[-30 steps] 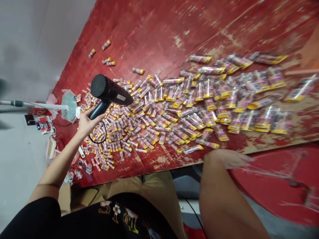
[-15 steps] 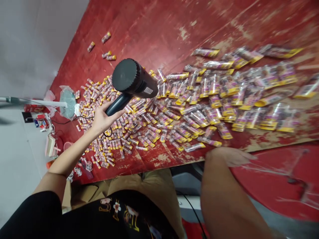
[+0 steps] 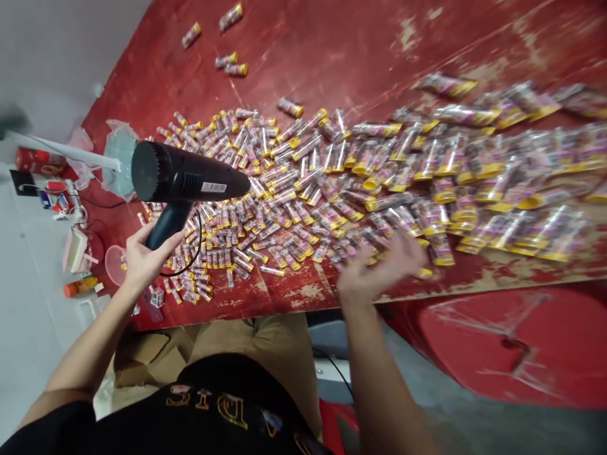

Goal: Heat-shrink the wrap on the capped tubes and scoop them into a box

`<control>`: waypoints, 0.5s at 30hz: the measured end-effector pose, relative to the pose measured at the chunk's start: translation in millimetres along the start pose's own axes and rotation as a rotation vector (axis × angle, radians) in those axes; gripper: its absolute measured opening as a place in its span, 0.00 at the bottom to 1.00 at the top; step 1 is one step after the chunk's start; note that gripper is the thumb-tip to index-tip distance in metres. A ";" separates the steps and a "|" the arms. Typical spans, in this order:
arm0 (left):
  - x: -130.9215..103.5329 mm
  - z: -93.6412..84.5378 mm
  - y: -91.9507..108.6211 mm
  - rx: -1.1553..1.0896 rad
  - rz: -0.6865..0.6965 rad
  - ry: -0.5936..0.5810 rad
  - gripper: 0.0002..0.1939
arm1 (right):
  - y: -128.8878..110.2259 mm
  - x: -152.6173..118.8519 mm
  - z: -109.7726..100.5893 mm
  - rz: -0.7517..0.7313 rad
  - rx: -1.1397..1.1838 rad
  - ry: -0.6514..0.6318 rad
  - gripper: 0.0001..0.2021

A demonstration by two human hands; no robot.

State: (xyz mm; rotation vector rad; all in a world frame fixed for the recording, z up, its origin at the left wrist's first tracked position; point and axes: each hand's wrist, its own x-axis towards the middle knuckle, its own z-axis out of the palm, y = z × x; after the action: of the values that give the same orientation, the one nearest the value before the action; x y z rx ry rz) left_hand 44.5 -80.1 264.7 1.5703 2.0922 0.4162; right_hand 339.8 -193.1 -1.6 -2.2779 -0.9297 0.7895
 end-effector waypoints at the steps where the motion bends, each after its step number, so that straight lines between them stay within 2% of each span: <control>1: -6.5 -3.4 -6.4 0.001 -0.006 0.020 0.23 | -19.5 5.8 13.7 -0.250 -0.046 -0.072 0.29; 2: -12.9 -5.7 -12.7 0.006 -0.010 0.032 0.23 | -38.0 14.5 28.3 -0.450 -0.094 -0.162 0.29; 4: -25.0 -8.3 -25.0 0.016 -0.030 0.031 0.24 | -69.1 38.8 56.8 -0.693 -0.178 -0.279 0.29; 8: -43.3 -9.0 -44.0 -0.008 -0.085 -0.001 0.25 | -107.5 97.2 97.6 -0.992 -0.277 -0.430 0.31; 12: -50.8 -5.4 -54.0 -0.027 -0.151 -0.033 0.26 | -140.3 154.6 120.3 -1.152 -0.281 -0.463 0.33; 15: -52.3 -2.3 -59.2 -0.025 -0.174 0.003 0.27 | -161.8 182.0 130.1 -1.115 -0.195 -0.375 0.36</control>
State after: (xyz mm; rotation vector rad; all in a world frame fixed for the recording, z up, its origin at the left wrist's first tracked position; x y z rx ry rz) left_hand 7.0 -147.3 246.5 1.3608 2.1952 0.3809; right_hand 288.6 75.9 -37.1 -1.3470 -2.2044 0.5908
